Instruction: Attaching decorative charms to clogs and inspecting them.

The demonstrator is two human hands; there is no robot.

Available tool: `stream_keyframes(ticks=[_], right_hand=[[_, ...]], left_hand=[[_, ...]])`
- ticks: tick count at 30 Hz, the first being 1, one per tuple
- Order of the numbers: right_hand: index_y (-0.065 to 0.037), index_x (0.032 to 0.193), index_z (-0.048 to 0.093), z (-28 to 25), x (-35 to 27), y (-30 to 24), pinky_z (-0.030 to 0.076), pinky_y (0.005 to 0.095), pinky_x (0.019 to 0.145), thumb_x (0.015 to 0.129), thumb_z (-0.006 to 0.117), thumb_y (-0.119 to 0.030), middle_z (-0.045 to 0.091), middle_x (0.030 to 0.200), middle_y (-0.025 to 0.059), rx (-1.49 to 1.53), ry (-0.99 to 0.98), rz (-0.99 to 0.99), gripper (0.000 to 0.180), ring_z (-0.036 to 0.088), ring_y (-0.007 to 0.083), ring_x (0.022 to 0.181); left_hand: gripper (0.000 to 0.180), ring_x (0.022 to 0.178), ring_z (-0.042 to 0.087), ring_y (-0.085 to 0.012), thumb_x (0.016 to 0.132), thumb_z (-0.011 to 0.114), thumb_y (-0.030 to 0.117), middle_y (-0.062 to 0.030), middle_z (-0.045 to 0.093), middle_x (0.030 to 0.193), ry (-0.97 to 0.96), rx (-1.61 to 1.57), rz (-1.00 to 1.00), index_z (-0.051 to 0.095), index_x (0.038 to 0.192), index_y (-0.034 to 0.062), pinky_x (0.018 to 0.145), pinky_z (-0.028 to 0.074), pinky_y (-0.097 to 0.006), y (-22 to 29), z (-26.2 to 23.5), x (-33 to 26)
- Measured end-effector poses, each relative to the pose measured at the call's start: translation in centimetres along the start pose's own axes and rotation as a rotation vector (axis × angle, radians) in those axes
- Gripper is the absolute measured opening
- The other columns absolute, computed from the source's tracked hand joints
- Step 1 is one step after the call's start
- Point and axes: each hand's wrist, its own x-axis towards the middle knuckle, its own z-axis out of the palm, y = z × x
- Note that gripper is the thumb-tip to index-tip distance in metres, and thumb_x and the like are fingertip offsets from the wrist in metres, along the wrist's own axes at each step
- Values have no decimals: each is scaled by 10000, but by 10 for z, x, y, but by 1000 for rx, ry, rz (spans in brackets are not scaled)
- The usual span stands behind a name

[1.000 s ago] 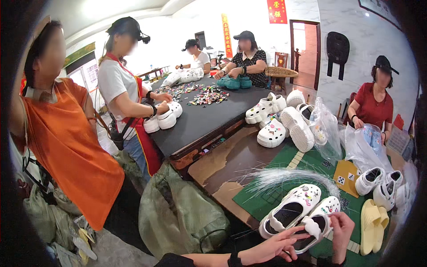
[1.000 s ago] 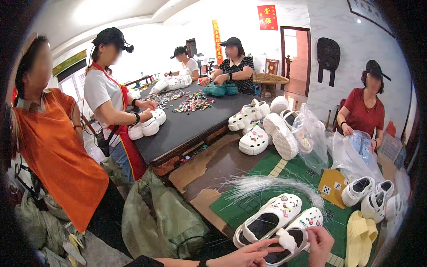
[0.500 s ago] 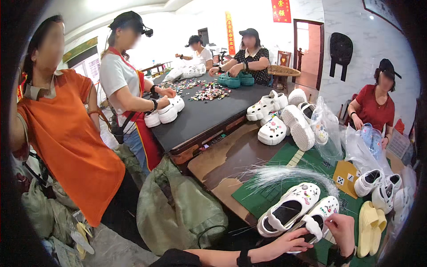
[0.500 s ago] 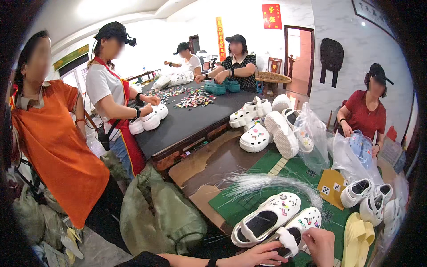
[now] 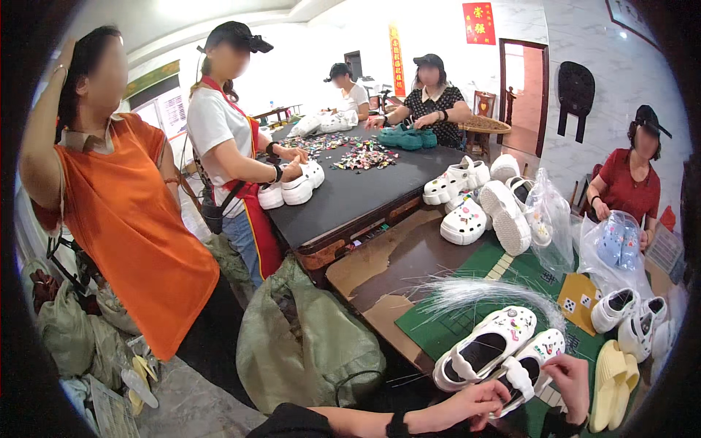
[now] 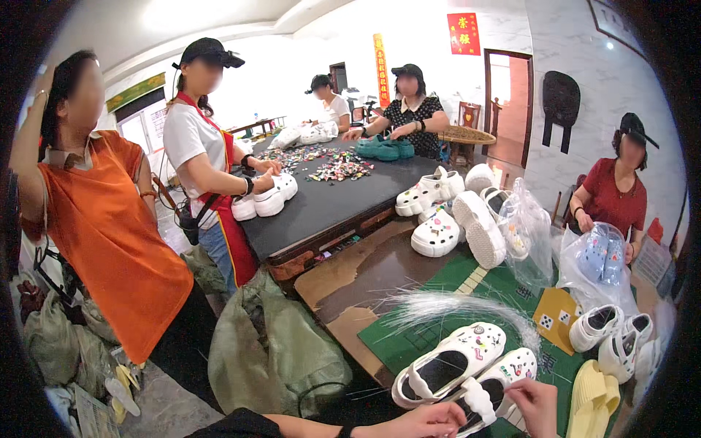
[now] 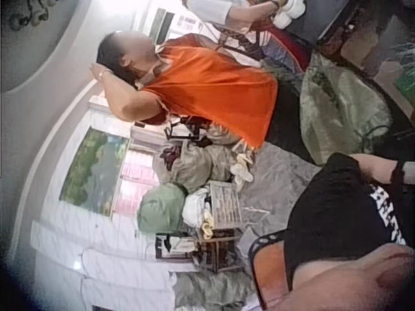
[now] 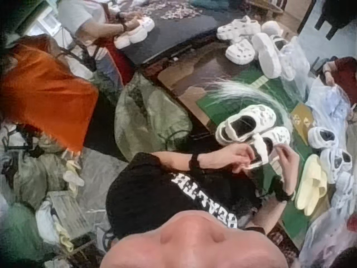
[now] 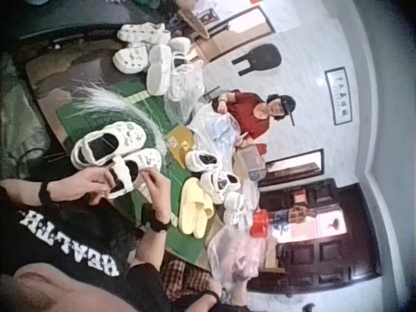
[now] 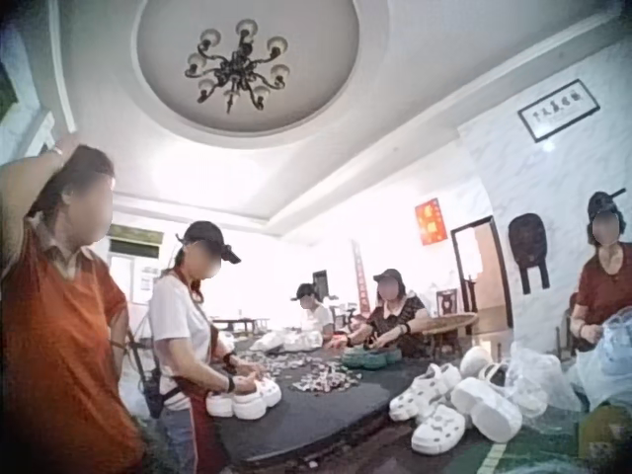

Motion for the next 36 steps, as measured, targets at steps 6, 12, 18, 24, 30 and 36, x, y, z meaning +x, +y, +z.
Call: stream_keyframes(ticks=[6, 12, 18, 24, 30, 36], right_hand=[[17, 790, 665, -19, -18, 4, 373, 229, 540, 730, 646, 14, 599, 675, 26, -50, 175, 36, 63, 505, 72, 600], [-25, 843, 672, 32, 1, -31, 447, 291, 589, 735, 648, 40, 622, 794, 90, -210, 187, -425, 128, 604, 210, 670], [-122, 861, 692, 99, 7, -69, 476, 366, 557, 769, 748, -249, 655, 793, 48, -637, -221, -501, 167, 644, 259, 647], [-79, 820, 680, 103, 18, -56, 474, 363, 553, 774, 738, -232, 657, 729, 69, -540, -242, -458, 170, 631, 264, 619], [-33, 862, 700, 92, 27, -62, 437, 297, 524, 805, 721, -210, 654, 664, 86, -239, -226, -177, 186, 580, 166, 536], [-15, 871, 699, 86, 23, -59, 417, 264, 518, 819, 716, -192, 637, 632, 62, -177, -266, -72, 186, 556, 105, 541]], left_hand=[[206, 671, 542, -54, 959, 549, 107, -50, 647, 983, 23, 88, 48, 622, 1113, -9, 577, 428, -192, 33, -34, -61], [218, 840, 595, -101, 968, 548, 93, -69, 657, 1039, 239, 42, 159, 639, 1127, -25, 753, 486, -234, 17, -60, -90], [228, 767, 564, -71, 996, 513, 156, -12, 622, 922, 338, 75, 200, 643, 1120, 15, 686, 466, -207, 24, -52, -96], [229, 704, 601, -90, 998, 510, 179, -41, 640, 861, 413, 135, 117, 642, 1088, 17, 595, 480, -225, 20, -42, -77], [261, 504, 545, -78, 989, 522, 252, 1, 611, 632, 558, 422, 22, 687, 1106, 86, 516, 451, -235, 30, -34, -49], [237, 573, 583, -91, 944, 570, 203, -10, 614, 667, 532, 638, 31, 687, 1117, 94, 534, 453, -248, 37, -38, -44]])
